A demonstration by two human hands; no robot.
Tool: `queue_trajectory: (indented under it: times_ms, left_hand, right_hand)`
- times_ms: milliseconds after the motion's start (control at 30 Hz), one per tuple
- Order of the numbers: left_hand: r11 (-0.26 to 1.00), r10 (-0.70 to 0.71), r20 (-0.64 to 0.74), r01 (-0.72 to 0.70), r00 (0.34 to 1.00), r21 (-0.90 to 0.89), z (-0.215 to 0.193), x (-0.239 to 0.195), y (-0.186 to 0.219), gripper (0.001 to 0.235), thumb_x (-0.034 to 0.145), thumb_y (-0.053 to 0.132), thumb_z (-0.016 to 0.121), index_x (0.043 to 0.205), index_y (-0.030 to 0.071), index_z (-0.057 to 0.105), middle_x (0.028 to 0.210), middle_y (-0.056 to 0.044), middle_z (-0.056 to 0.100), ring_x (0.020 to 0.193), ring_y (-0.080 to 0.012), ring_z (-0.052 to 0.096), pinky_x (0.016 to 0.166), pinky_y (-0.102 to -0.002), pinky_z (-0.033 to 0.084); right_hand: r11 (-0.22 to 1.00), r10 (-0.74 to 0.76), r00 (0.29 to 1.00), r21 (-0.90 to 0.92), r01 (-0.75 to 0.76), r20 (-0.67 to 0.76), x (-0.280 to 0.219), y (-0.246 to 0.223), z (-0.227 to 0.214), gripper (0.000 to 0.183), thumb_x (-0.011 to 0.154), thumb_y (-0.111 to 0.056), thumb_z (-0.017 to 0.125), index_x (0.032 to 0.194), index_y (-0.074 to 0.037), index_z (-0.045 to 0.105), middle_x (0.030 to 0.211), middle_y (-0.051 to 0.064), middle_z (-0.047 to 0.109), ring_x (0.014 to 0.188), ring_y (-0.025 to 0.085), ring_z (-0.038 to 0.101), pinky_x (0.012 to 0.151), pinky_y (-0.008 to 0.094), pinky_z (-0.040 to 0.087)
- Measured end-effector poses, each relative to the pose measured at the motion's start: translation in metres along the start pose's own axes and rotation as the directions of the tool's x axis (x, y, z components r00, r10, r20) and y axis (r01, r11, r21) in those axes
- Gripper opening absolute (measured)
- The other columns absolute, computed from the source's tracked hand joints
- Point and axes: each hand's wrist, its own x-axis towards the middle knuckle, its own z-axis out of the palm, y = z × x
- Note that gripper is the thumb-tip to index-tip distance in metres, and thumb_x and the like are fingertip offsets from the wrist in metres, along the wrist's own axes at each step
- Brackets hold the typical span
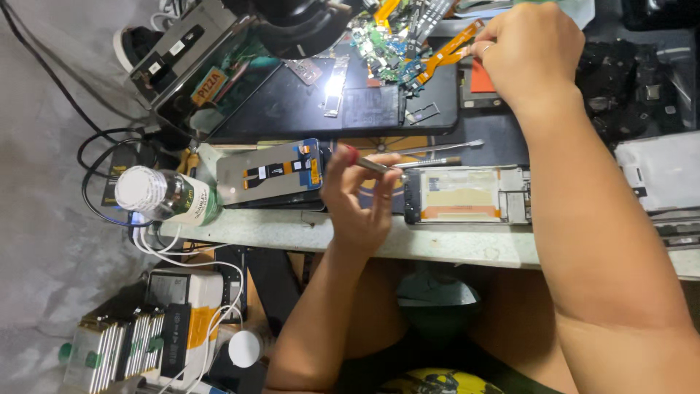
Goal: The person uses a screwdriver and tweezers to remove screws and manipulate internal components of a disassembled smartphone. They carefully detach a ribbon cable and reposition internal parts while working at a cluttered electronics repair bench.
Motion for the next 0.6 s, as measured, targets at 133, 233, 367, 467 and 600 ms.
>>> queue_trajectory:
  times_ms: [133, 233, 367, 467, 600]
  left_hand:
    - [0.998, 0.066, 0.004, -0.066, 0.998, 0.017, 0.003, -0.001, -0.003, 0.075, 0.105, -0.007, 0.064, 0.161, 0.018, 0.02, 0.123, -0.021, 0.064, 0.1, -0.0254, 0.073, 0.083, -0.034, 0.064]
    - [0.998, 0.066, 0.011, -0.065, 0.998, -0.014, 0.002, -0.001, -0.001, 0.075, 0.107, -0.008, 0.063, 0.164, 0.019, 0.021, 0.125, -0.016, 0.063, 0.103, -0.0243, 0.073, 0.086, -0.034, 0.064]
    - [0.999, 0.018, 0.003, -0.018, 1.0, -0.032, 0.001, -0.001, 0.001, 0.074, 0.106, -0.009, 0.064, 0.162, 0.017, 0.025, 0.133, -0.018, 0.059, 0.106, -0.0269, 0.074, 0.086, -0.034, 0.064]
    - [0.998, 0.046, 0.003, -0.046, 0.999, -0.03, 0.0, 0.0, -0.001, 0.075, 0.105, -0.008, 0.064, 0.162, 0.019, 0.023, 0.134, -0.019, 0.058, 0.111, -0.0273, 0.074, 0.085, -0.033, 0.066]
    - [0.997, 0.04, 0.017, -0.039, 0.999, -0.062, -0.002, -0.001, -0.002, 0.077, 0.107, -0.009, 0.064, 0.166, 0.02, 0.024, 0.124, -0.011, 0.066, 0.105, -0.0244, 0.074, 0.086, -0.033, 0.064]
  right_hand:
    - [0.989, -0.017, 0.998, -0.148, 0.009, -0.057, 0.003, 0.002, 0.014, 0.01, 0.08, -0.024, 0.078, 0.087, -0.02, 0.084, 0.072, 0.01, 0.069, 0.065, 0.033, 0.068, 0.058, 0.042, 0.053]
    - [0.986, 0.003, 0.998, -0.166, -0.015, -0.07, 0.004, 0.002, 0.021, 0.011, 0.078, -0.022, 0.076, 0.085, -0.023, 0.085, 0.07, 0.011, 0.069, 0.064, 0.033, 0.067, 0.056, 0.042, 0.053]
    - [0.969, -0.019, 0.992, -0.247, -0.013, -0.128, 0.001, -0.001, 0.025, 0.015, 0.073, -0.019, 0.073, 0.084, -0.022, 0.084, 0.07, 0.008, 0.068, 0.062, 0.032, 0.067, 0.054, 0.041, 0.052]
    - [0.957, -0.053, 0.99, -0.29, 0.013, -0.133, -0.001, -0.009, 0.02, 0.006, 0.083, -0.026, 0.078, 0.083, -0.022, 0.083, 0.069, 0.006, 0.068, 0.061, 0.03, 0.068, 0.054, 0.04, 0.052]
    - [0.991, -0.016, 0.996, -0.137, 0.004, -0.084, -0.003, -0.014, -0.013, 0.01, 0.086, -0.028, 0.081, 0.088, -0.018, 0.084, 0.07, 0.008, 0.071, 0.06, 0.03, 0.068, 0.057, 0.042, 0.053]
